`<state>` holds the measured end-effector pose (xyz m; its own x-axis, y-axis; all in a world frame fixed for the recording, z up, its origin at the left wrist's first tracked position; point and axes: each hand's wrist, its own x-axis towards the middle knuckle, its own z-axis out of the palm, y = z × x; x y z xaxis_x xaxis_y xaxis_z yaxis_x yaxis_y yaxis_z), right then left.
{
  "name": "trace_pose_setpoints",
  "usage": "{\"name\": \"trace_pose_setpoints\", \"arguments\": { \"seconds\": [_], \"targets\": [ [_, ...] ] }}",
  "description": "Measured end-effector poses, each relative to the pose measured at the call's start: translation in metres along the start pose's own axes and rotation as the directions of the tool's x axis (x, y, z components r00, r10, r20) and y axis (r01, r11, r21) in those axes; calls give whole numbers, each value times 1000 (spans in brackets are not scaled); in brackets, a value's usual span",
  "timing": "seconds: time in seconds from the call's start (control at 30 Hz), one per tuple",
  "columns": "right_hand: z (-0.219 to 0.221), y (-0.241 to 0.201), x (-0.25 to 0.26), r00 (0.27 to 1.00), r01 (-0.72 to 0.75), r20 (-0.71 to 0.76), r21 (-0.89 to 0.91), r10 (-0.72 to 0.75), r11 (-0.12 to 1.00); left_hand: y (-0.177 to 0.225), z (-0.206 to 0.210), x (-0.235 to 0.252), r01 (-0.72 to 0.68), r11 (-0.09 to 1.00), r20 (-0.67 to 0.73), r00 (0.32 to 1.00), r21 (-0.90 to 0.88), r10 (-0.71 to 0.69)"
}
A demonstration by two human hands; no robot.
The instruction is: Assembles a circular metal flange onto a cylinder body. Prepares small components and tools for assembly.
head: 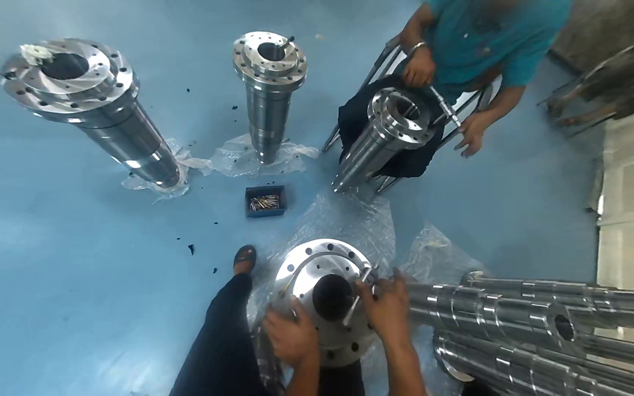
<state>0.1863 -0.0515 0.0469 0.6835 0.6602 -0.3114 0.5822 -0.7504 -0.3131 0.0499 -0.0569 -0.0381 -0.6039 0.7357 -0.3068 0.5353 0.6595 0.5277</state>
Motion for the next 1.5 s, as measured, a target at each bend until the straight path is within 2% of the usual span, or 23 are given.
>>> {"name": "trace_pose_setpoints", "arguments": {
  "seconds": [0.2,0.37,0.47,0.53,0.63,0.73,0.8,0.87,0.93,1.0,1.1,1.2,1.27,1.33,1.4,1.43,1.5],
  "targets": [
    [18,10,6,979,194,-62,-13,-194,981,0,1,1,17,1000,2,1000,2,-17],
    [29,19,5,927,304,-226,-6,-298,953,0,1,1,3,1000,-7,1000,7,-2],
    [29,12,-6,920,210,-356,88,-166,974,1,2,2,6,1000,-7,1000,4,-6],
    [26,5,-16,915,47,-403,160,22,986,1,1,2,4,1000,-11,1000,2,-4],
    [23,-13,-15,917,-196,-283,290,280,937,2,2,3,6,1000,-10,1000,9,-6],
    [27,-30,0,936,-270,-156,255,315,929,1,2,2,13,1000,-4,1000,5,-13],
    [23,-36,7,971,-219,-57,166,231,962,-1,3,0,-14,1000,-28,1000,1,14],
    [20,-30,13,999,-40,1,97,40,994,0,0,0,-34,999,-10,999,-25,34],
    [20,-15,13,980,198,1,33,-198,980,0,-1,1,-48,998,-3,999,-32,48],
    [25,-2,10,925,374,-62,-37,-376,927,0,0,1,-32,999,-1,999,-23,32],
    [33,10,6,862,492,-148,10,-485,871,-2,5,2,-32,999,-34,999,0,32],
    [42,19,4,842,527,-243,183,-481,830,-4,7,2,-38,999,-44,998,5,39],
    [43,18,0,844,495,-365,248,-393,833,0,3,1,-3,1000,-28,1000,21,4],
    [38,7,-5,870,348,-449,263,-205,900,0,5,3,11,999,-28,1000,48,-10],
    [27,-6,-3,950,71,-310,317,33,946,-2,7,4,19,998,-28,999,58,-17],
    [23,-10,1,972,-34,-212,310,104,950,-2,6,4,19,999,-23,1000,49,-18],
    [20,-16,7,992,-89,-64,243,108,966,-4,6,3,4,999,-12,1000,49,-3]
  ]
}}
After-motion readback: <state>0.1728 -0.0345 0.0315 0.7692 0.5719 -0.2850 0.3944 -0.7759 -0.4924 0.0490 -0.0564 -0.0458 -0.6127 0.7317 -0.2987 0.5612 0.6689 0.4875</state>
